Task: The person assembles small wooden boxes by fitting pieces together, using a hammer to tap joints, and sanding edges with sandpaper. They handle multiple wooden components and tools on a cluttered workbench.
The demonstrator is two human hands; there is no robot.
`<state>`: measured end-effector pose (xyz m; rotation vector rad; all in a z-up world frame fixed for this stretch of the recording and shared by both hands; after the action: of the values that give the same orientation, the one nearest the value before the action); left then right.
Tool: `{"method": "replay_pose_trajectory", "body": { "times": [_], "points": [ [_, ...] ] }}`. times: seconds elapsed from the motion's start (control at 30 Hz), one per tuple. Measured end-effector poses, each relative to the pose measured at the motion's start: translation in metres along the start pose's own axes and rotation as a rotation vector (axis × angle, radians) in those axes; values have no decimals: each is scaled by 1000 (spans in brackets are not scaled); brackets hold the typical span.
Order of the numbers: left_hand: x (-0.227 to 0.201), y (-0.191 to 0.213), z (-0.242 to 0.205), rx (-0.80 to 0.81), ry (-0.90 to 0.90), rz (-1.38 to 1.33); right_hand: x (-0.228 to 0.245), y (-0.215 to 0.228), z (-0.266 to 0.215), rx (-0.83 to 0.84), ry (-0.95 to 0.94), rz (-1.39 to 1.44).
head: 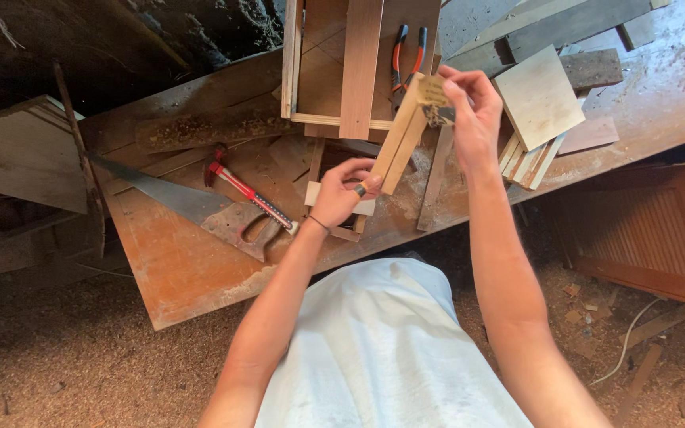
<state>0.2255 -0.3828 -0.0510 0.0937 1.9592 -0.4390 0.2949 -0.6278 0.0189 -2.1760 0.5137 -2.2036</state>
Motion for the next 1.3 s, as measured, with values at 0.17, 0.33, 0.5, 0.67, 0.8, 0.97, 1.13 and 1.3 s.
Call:
{"method": "replay_pose_trajectory", "body": {
  "times": [0.17, 0.33, 0.5, 0.67, 0.8, 0.97, 1.13, 1.3],
  "points": [
    [21, -18, 21, -110, -98, -179, -15, -12, 26, 60, -19, -34],
    [29, -16, 37, -260, -162, -278, -34, -12, 26, 152, -84, -87],
    [25, -17, 39, -423, -263, -296, -39, 12, 33, 22, -297, -115],
    [15, -15, 38, -545, -370, -277, -23, -9, 40, 290, -252, -609],
    [18, -16, 40, -586, -379, -301, -29, -29, 30, 416, -415, -466],
    [26, -14, 44, -563, -314, -391, -26, -34, 30, 425, -346, -474],
    [28, -10, 52, -533, -225, -435, -26, -36, 29, 412, -286, -421],
    [27, -6, 53, -510, -170, -393, -29, -34, 29, 362, -259, -500]
  ]
}}
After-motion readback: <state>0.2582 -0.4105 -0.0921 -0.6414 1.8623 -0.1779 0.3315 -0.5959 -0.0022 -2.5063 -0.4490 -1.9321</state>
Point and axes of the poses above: each hand's wrist, its own z-axis towards the middle knuckle, its own y-axis out of the back of the hand, x = y × z, the point moved 6 cm from there along z, towards the middle knuckle, and after that the axes turned 3 degrees about -y, right-handed, at the moved point
